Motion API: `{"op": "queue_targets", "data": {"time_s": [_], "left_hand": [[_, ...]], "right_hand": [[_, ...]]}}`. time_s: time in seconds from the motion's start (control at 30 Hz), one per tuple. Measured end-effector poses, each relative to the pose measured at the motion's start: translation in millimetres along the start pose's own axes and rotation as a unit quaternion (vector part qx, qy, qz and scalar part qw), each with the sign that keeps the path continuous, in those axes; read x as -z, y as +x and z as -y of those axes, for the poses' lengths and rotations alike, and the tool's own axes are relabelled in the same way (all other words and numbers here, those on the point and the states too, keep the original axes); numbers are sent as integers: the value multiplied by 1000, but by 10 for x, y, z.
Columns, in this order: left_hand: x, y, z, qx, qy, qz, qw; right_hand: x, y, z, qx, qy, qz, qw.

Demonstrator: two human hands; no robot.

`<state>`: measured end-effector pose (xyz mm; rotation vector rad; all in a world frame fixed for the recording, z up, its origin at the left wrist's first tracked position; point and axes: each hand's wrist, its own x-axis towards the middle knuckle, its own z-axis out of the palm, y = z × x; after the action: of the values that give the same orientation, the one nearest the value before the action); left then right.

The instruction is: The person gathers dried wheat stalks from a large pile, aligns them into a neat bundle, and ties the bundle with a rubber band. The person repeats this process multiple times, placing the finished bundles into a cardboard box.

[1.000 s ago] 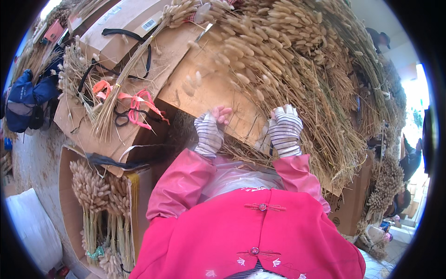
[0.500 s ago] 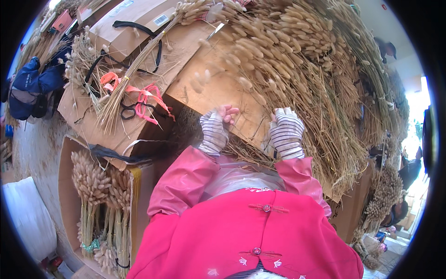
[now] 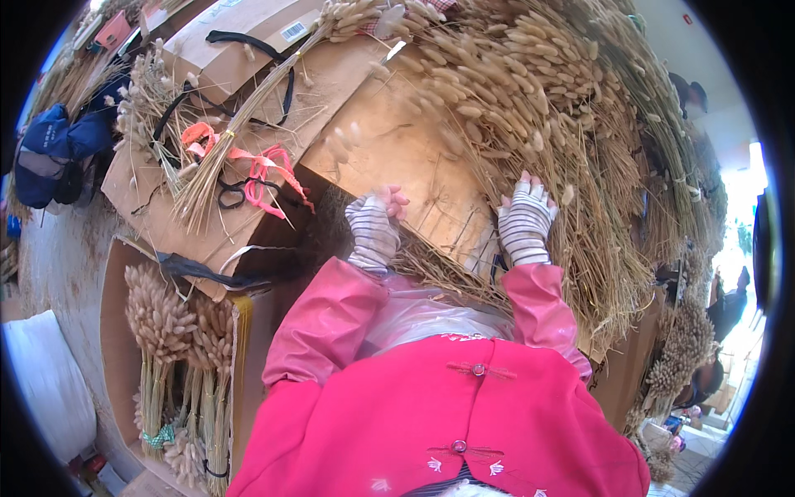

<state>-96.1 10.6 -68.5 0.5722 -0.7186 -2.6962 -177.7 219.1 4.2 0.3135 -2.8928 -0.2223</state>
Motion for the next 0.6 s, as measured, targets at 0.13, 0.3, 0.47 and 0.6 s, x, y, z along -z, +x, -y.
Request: {"op": "queue_targets", "data": {"time_s": [0.13,0.3,0.47,0.6], "left_hand": [[10,52,46,-5,-3,-8,1000],[8,56,57,-3,9,-5,1000],[4,55,39,-8,19,12,1000],[16,46,7,27,25,-1,999]], "right_hand": [[-164,-31,-121,17,74,-8,997],[-233,39,241,81,143,-106,981],[-165,323,475,70,106,-28,992],[-71,281,540,81,154,-113,978]]}}
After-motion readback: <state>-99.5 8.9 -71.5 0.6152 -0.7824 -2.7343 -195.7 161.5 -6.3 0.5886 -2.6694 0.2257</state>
